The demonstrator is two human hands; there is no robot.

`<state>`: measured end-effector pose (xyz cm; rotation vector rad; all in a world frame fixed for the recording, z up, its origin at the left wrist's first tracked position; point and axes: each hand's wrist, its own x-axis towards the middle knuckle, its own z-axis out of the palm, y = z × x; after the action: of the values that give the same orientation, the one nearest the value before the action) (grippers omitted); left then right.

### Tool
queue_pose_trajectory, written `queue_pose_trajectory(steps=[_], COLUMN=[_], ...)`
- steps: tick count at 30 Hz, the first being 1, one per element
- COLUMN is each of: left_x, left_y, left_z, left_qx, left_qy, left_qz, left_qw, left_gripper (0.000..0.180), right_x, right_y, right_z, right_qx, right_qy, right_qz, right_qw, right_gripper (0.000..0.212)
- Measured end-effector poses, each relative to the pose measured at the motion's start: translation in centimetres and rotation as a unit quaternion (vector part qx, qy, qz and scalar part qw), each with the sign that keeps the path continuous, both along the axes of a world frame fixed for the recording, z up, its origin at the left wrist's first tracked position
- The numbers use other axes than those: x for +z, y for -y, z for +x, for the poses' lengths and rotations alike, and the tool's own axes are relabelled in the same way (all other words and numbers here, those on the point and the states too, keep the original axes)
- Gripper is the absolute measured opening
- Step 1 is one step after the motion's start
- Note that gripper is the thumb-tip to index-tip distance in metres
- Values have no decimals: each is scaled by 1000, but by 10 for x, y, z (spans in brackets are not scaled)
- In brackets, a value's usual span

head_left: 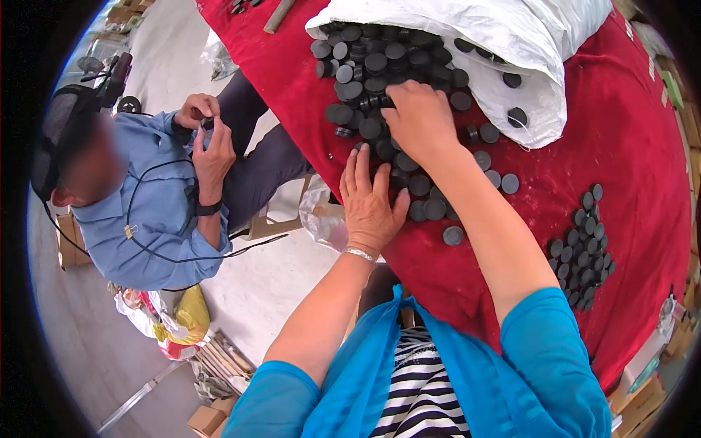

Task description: Assembling small black plastic circular parts by pairing them together.

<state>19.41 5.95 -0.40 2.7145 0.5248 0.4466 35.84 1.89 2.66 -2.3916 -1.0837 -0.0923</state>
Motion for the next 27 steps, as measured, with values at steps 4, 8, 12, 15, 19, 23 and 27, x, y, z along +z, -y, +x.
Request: queue_pose_trajectory(steps=[4,8,12,15,19,23,27], left_x=[2,4,6,5,4,3,3], left_y=[0,1,1,-1,1,2,-1], left_z=[0,-1,0,-4,-1,-2,-5], left_qx=[-2,0,-2,5,2,4,7], left_qy=[-7,-9,0,-2,-1,-3,-5], left_qz=[-1,-13,-8,-9,1,-4,-3], left_qw=[1000,1000,1000,1000,1000,1000,1000], left_gripper=[51,50,50,50,50,50,50], right_x=[-12,-17,-4,-1,-9,-6,10], right_y=[-23,-17,16,33,37,27,18], right_z=[2,5,7,-4,-1,3,0], right_qx=[-15,-13,-7,14,17,3,37], right_qy=[38,-34,-260,-255,-186,-171,-183], right_qz=[22,27,122,143,109,55,9], right_qw=[999,999,958,956,976,984,982], right_gripper=[25,30,27,26,29,32,36])
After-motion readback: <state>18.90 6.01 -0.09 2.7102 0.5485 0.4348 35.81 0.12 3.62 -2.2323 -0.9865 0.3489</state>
